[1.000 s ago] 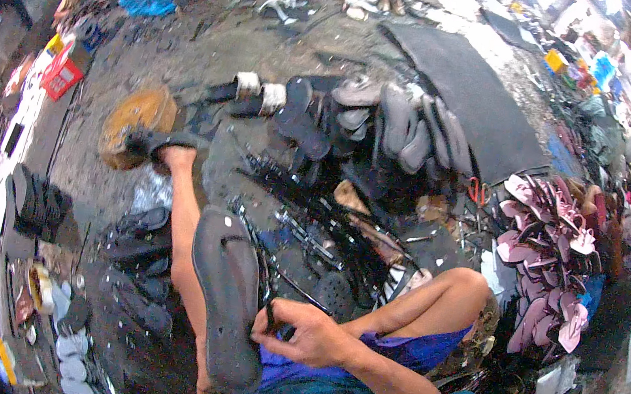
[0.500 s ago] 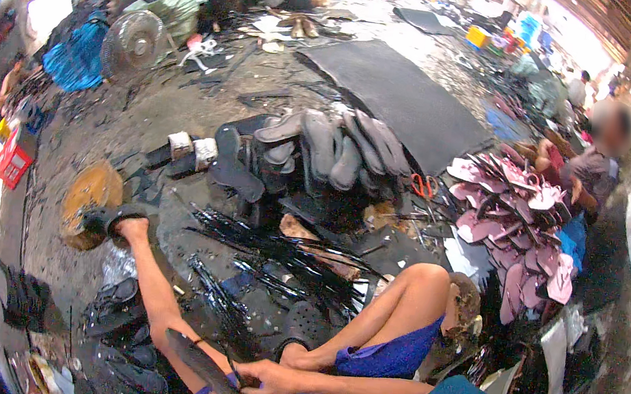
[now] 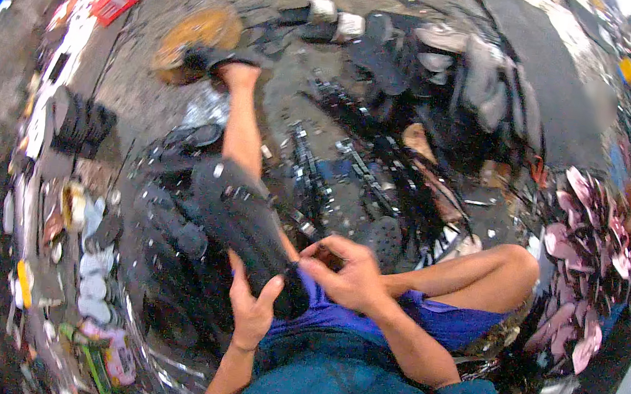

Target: The person sits on the ground and assembles black sandals by threading straps through holes in the soles. They repeatedly pick up straps, thread them through the sole, and adjust the fit, working on multiple sandals in a cluttered outdoor area.

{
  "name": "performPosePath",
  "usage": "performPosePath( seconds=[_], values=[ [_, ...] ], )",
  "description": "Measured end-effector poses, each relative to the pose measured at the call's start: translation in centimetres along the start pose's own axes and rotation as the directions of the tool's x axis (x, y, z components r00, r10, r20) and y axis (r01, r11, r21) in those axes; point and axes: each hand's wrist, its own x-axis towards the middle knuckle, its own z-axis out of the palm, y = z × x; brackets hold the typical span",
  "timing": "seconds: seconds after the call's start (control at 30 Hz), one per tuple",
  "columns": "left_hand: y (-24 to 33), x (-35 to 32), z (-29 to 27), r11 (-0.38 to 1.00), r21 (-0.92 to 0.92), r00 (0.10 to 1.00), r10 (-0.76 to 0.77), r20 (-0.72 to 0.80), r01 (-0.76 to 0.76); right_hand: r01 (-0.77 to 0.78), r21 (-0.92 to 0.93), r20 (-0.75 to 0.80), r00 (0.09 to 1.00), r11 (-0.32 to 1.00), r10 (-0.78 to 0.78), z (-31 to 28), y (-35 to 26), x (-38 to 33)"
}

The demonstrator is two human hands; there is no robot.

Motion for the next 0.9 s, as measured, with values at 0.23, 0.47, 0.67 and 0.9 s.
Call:
performPosePath(
  seconds=[0.23,0.47,0.67,0.9],
  values=[
    [3.8,1.0,2.9,0.991,-0.13,0.999,0.046,0.027,-0.042,0.13,0.239,-0.125,0.987,0.962,-0.102,-1.9,-2.6,0.4],
    [3.3,0.9,3.1,0.999,-0.028,0.992,0.046,0.117,-0.043,0.164,-0.054,-0.126,0.977,0.985,-0.17,-2.9,-2.1,0.1],
    [3.9,0.5,3.8,0.998,0.015,0.996,0.057,0.064,-0.058,0.206,-0.207,-0.239,0.937,0.956,-0.253,-0.4,-0.7,0.2],
    [2.9,0.9,3.0,0.993,-0.117,0.992,0.021,0.127,-0.006,0.39,-0.06,-0.08,0.916,0.919,-0.394,-2.0,0.2,1.2]
  ],
)
